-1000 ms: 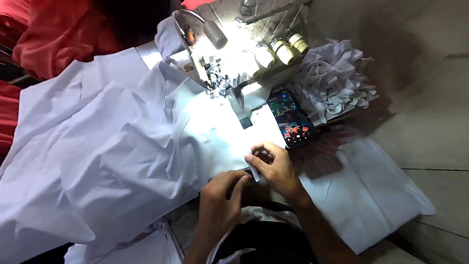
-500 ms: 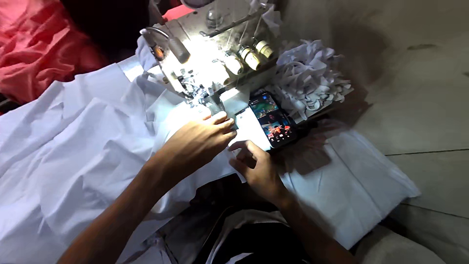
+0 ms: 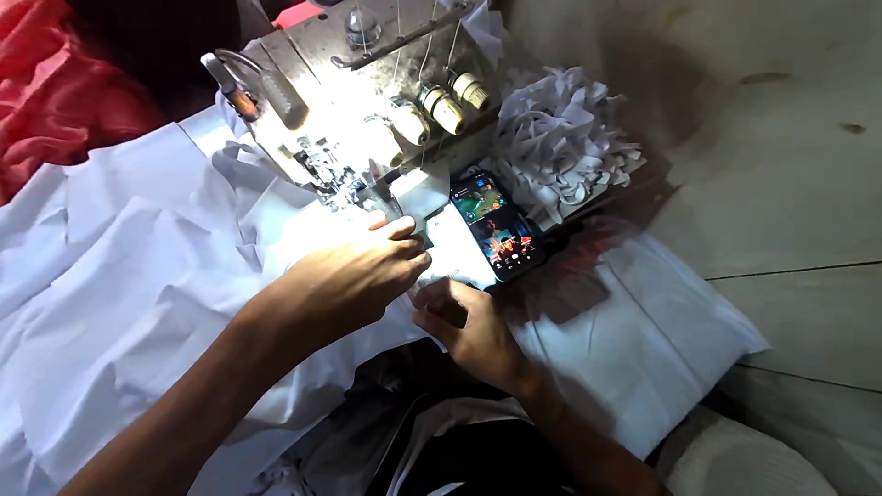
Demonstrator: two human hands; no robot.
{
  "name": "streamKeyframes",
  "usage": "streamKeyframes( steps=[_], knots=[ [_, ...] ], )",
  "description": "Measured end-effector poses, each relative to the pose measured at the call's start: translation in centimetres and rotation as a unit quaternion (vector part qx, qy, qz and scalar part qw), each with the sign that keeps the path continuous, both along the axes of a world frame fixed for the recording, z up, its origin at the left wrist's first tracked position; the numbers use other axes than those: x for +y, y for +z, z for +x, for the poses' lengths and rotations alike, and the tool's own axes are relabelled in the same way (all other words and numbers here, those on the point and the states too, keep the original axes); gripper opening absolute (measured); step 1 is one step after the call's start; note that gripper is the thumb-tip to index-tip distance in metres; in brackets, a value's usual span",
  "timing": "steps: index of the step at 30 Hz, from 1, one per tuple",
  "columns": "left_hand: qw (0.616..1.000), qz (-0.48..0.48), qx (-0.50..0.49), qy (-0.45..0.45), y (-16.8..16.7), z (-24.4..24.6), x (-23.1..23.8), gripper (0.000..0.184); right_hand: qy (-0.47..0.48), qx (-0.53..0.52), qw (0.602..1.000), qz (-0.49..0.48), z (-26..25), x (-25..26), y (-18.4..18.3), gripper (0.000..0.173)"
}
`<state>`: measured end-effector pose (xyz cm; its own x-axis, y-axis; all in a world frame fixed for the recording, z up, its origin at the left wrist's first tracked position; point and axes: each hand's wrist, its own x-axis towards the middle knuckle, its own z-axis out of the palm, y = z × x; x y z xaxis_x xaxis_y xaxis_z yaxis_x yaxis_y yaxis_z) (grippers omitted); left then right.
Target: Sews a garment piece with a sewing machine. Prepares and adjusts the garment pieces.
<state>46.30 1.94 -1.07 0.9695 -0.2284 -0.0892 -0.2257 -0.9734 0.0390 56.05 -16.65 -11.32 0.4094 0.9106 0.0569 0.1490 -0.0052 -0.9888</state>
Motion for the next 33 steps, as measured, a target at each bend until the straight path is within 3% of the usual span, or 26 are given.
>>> streamKeyframes(
  steps=[9,17,20,29,33],
  knots=[
    [0.999,0.008,0.040,0.008,0.2,0.1,0.6,0.011,0.031,0.017,0.999,-0.022,0.2,0.1,0.1,0.026],
    [0.995,0.041,0.087,0.006,0.5,1.2,0.1,0.002,0.029,0.029,0.998,-0.038,0.4,-0.1,0.1,0.020],
    [0.992,0.067,0.104,0.006,0.4,1.5,-0.2,0.007,0.021,0.031,0.998,-0.049,0.5,-0.3,0.0,0.022],
    [0.994,-0.036,0.101,0.002,-0.1,1.6,1.0,0.012,0.009,0.059,0.998,-0.019,0.6,-0.8,-0.4,0.019],
    [0.994,-0.039,0.103,0.003,-0.4,1.8,1.3,0.013,0.004,0.047,0.999,0.001,0.8,-1.1,-0.6,0.015]
  ],
)
